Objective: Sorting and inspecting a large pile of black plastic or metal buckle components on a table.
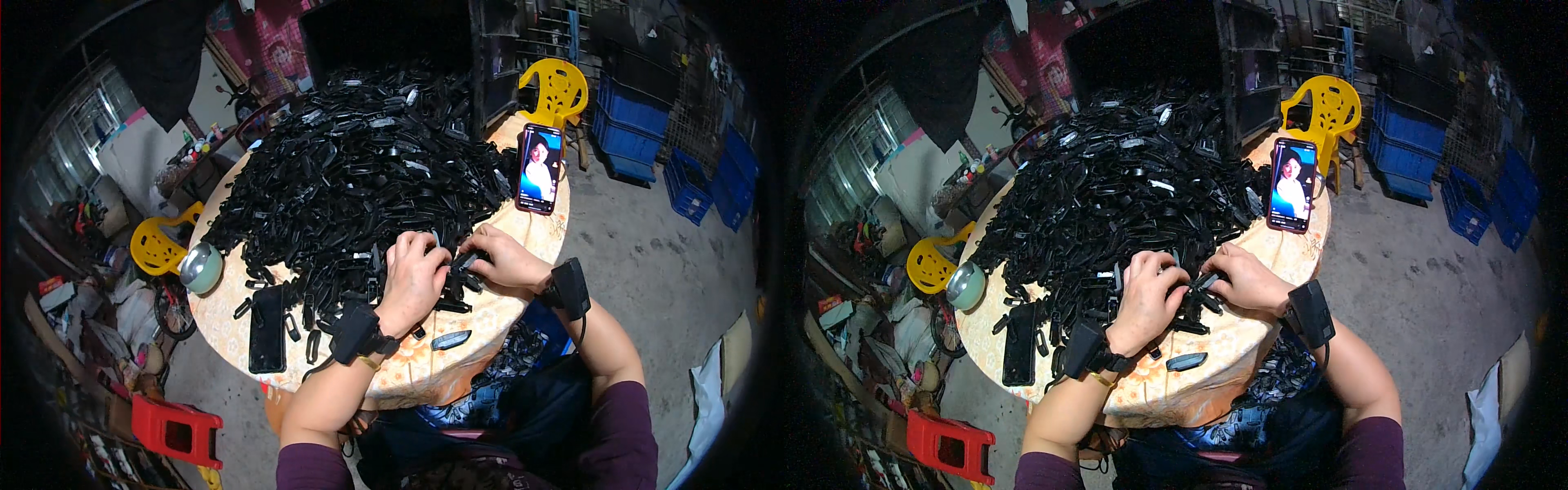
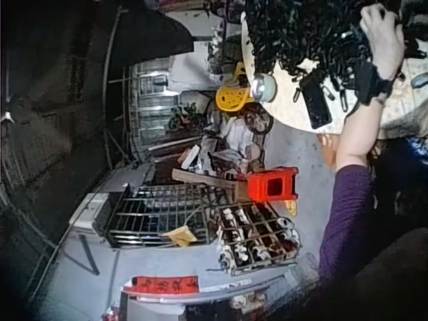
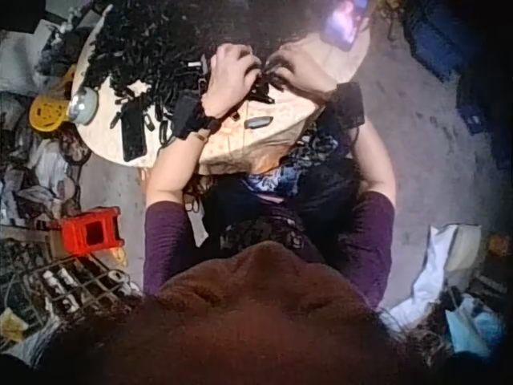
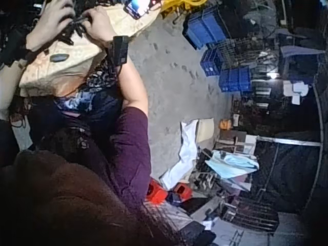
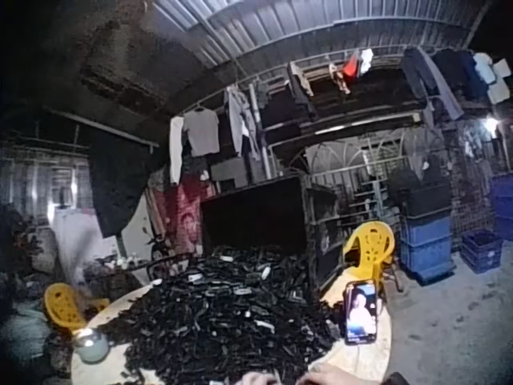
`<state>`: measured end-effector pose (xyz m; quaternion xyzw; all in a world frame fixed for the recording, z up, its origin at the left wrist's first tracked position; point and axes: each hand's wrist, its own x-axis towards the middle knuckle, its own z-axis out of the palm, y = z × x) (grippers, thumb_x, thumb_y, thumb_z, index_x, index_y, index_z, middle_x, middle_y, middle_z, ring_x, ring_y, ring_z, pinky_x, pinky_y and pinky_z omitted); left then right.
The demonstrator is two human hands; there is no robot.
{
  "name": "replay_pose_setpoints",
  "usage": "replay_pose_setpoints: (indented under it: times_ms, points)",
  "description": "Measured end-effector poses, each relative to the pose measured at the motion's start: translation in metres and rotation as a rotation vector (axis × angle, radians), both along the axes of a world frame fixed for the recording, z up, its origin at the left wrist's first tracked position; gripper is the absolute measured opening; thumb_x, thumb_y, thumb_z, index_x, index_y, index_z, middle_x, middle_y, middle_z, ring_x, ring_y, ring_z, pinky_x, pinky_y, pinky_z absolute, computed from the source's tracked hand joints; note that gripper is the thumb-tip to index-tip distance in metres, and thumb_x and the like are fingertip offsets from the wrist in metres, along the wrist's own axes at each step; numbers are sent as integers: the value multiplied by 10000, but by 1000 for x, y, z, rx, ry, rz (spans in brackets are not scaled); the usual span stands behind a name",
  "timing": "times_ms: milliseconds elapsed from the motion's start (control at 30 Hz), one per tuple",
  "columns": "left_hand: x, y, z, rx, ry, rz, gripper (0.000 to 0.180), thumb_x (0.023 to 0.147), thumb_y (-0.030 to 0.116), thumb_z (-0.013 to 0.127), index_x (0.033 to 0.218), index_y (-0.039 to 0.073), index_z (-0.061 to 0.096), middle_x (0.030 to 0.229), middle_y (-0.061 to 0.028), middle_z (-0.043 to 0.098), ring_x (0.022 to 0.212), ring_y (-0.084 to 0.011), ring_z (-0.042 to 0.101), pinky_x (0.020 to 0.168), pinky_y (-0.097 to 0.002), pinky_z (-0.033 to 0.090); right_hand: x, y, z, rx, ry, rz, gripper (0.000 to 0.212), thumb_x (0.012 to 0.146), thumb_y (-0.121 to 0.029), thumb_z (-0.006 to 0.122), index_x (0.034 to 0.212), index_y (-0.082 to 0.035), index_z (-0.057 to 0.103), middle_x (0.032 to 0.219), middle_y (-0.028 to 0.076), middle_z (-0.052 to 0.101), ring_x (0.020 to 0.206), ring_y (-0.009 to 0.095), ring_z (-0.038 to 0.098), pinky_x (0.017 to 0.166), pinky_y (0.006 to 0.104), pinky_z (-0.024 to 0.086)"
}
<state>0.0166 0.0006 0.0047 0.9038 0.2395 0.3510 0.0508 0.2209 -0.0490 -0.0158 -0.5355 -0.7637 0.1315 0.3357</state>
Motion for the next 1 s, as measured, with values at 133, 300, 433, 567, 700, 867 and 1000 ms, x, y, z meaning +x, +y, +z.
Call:
replay_pose_setpoints:
  times_ms: [133, 300, 433, 567, 700, 867, 1000]
  points:
    - [-3, -3, 0, -3, 65, -5, 120, 752, 94, 678, 862, 46, 673, 1023, -103, 556, 1059, -302, 459, 914, -424, 374, 3, -1, 4, 39, -44, 51, 218, 755, -105, 675, 945, -16, 614, 909, 159, 581, 899, 327, 571, 813, 380, 464]
    - [-3, -4, 2, -9, -4, 9, 169, 757, 90, 683, 913, 30, 663, 1031, -104, 565, 1040, -305, 474, 893, -407, 399, 3, -5, 10, 71, 109, -64, 198, 738, -96, 704, 869, -14, 580, 861, 138, 591, 858, 309, 570, 757, 367, 462]
    - [0, -1, 8, -41, -227, -39, 309, 778, 66, 681, 1073, 3, 615, 1035, -130, 597, 941, -275, 570, 817, -359, 469, 4, -6, 17, 317, 168, -8, 194, 731, -50, 694, 899, -27, 599, 944, 112, 616, 914, 286, 568, 793, 364, 461]
    - [-2, -2, 7, -546, -280, -175, 389, 814, 45, 679, 1188, 1, 577, 1037, -95, 622, 845, -123, 611, 745, -240, 508, -18, -14, 28, 494, -57, 114, 227, 705, -29, 689, 919, -43, 612, 996, 99, 612, 964, 284, 556, 832, 367, 472]
    - [-6, 7, 6, -817, -188, -213, 402, 822, 28, 669, 1211, 14, 569, 983, -34, 638, 843, -96, 597, 749, -241, 516, -25, -17, 25, 557, -125, 127, 234, 720, -61, 697, 939, -49, 618, 994, 101, 620, 902, 275, 592, 759, 346, 509]
    - [-12, 11, 13, -1367, -377, -365, 379, 881, 51, 605, 1250, 4, 531, 974, -60, 635, 808, -98, 612, 757, -228, 520, -25, -21, 24, 603, -82, 128, 264, 751, -53, 683, 1003, -35, 606, 1025, 129, 633, 870, 292, 636, 733, 362, 523]
    - [-13, 12, 6, -1571, -541, -505, 352, 934, 102, 540, 1270, 3, 507, 962, -80, 641, 811, -121, 625, 753, -230, 525, -27, -24, 25, 532, 131, -104, 238, 801, -33, 636, 1034, -12, 592, 989, 157, 639, 861, 315, 637, 727, 362, 519]
